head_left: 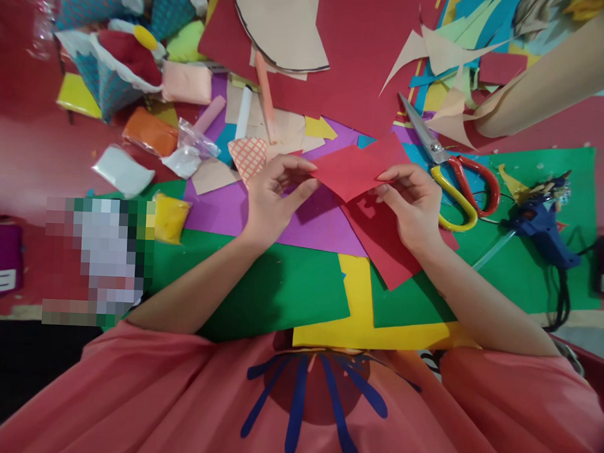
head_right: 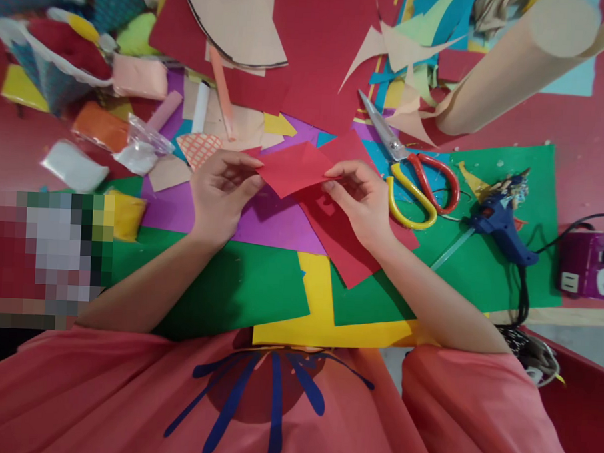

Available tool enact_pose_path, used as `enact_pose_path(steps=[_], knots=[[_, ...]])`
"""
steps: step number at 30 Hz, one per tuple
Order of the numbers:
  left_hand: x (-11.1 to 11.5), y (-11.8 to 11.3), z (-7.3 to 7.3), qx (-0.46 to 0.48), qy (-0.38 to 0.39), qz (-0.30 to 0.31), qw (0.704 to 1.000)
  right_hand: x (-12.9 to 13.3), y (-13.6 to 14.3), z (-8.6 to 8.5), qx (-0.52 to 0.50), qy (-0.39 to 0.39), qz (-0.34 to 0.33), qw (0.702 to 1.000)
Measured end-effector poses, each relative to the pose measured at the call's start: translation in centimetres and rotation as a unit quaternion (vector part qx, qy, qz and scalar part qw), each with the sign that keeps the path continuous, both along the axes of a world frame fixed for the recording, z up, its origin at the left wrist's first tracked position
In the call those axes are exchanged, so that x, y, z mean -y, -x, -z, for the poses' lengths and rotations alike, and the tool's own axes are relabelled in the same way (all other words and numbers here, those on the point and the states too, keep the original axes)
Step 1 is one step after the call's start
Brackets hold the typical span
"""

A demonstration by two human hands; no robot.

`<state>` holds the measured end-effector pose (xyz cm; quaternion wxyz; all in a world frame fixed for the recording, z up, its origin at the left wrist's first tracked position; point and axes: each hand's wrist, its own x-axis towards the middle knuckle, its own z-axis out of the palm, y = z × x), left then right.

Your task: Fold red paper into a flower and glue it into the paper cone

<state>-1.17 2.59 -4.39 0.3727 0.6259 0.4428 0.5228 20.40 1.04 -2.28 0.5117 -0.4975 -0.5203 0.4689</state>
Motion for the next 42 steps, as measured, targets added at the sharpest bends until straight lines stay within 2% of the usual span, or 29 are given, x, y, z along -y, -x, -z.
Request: enact_pose_path(steps=[4, 16, 23, 32, 36, 42], knots=[[-0.17, 0.18, -0.03, -0.018, 0.017, -0.021, 0.999, 0.07, 0.02, 0.04, 0.005, 0.005, 0.001, 1.000], [-0.28, 0.23, -0.46, -0.061, -0.003, -0.021, 0.998, -0.14, 0.13, -0.13, 0.016, 0.023, 0.010, 1.000], [-0.45, 0.30, 0.07, -0.065, -0.027, -0.015, 0.997, -0.06, 0.11, -0.05, 0.023, 0.018, 0.005, 1.000], [-0.23, -0.01, -0.26, -0.061, -0.022, -0.024, 0.998, 0.23, 0.29, -0.29, 0.040, -0.001, 0.013, 0.999], [-0.19, 0.00, -0.17, -0.060, -0.010, -0.010, 0.998, 0.42, 0.23, -0.36, 0.053, -0.035, 0.020, 0.998], [0.16, 0.21, 0.06, -0.037, 0.024, 0.051, 0.998, 0.63, -0.03, 0.02, 0.097, -0.078, -0.008, 0.992]])
